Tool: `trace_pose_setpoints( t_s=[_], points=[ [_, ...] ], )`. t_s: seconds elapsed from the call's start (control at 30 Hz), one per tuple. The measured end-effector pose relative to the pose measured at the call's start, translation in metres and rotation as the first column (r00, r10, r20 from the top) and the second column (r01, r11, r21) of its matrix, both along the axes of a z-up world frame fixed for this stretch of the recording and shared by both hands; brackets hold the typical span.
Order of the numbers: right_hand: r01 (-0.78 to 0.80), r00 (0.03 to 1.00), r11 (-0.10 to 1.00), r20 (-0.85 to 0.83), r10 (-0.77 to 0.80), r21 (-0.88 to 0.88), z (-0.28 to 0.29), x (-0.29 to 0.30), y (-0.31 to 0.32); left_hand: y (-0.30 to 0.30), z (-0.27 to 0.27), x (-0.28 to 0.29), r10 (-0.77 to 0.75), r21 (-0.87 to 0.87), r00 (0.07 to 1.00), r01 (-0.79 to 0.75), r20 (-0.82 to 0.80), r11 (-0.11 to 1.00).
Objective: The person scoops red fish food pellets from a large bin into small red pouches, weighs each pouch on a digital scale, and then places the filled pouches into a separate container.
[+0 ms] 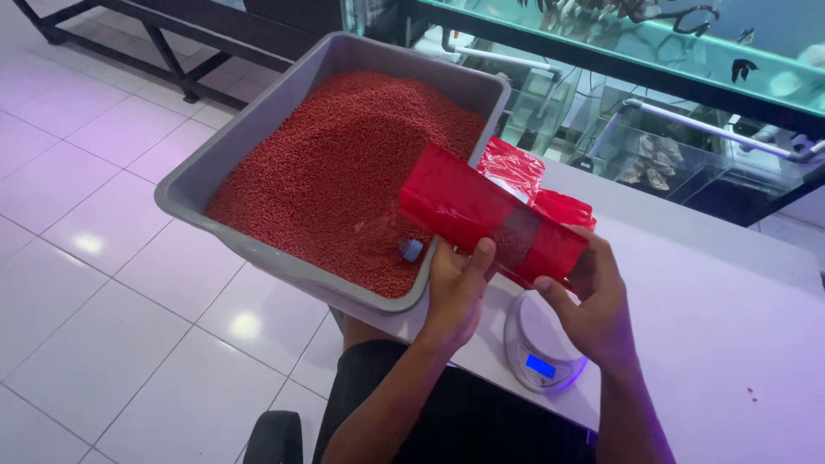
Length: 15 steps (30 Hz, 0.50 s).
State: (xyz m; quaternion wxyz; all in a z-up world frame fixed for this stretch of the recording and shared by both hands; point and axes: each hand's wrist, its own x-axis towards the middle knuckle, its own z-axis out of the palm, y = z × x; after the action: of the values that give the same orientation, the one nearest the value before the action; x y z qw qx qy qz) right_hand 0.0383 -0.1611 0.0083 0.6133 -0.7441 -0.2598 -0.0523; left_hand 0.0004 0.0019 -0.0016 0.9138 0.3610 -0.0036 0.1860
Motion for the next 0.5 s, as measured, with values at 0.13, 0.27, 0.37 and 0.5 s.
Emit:
trace_pose_setpoints(
  t_s=[0.13, 0.27, 0.37, 0.5],
  points=[
    [-0.001, 0.997, 0.999, -0.072, 0.004, 0.045, -0.019, 0.0, -0.004, 0.005, -0.006, 0.002, 0.01, 0.137, 1.0, -0.013, 0.023, 0.991],
    [0.0, 0.994, 1.0, -0.107, -0.003, -0.031, -0.021, -0.007, -0.008, 0.009, -0.021, 0.008, -0.067, 0.326, 0.997, 0.052, 0.037, 0.944],
    [0.028, 0.991, 0.987, -0.125, -0.048, -0.16, -0.027, -0.006, -0.019, 0.005, -0.023, 0.009, -0.113, 0.502, 0.994, 0.1, -0.004, 0.859],
    [0.045, 0.97, 0.924, -0.204, -0.132, -0.381, -0.04, -0.006, -0.042, -0.006, -0.005, 0.005, -0.248, 0.618, 0.966, 0.239, -0.073, 0.749]
  ],
)
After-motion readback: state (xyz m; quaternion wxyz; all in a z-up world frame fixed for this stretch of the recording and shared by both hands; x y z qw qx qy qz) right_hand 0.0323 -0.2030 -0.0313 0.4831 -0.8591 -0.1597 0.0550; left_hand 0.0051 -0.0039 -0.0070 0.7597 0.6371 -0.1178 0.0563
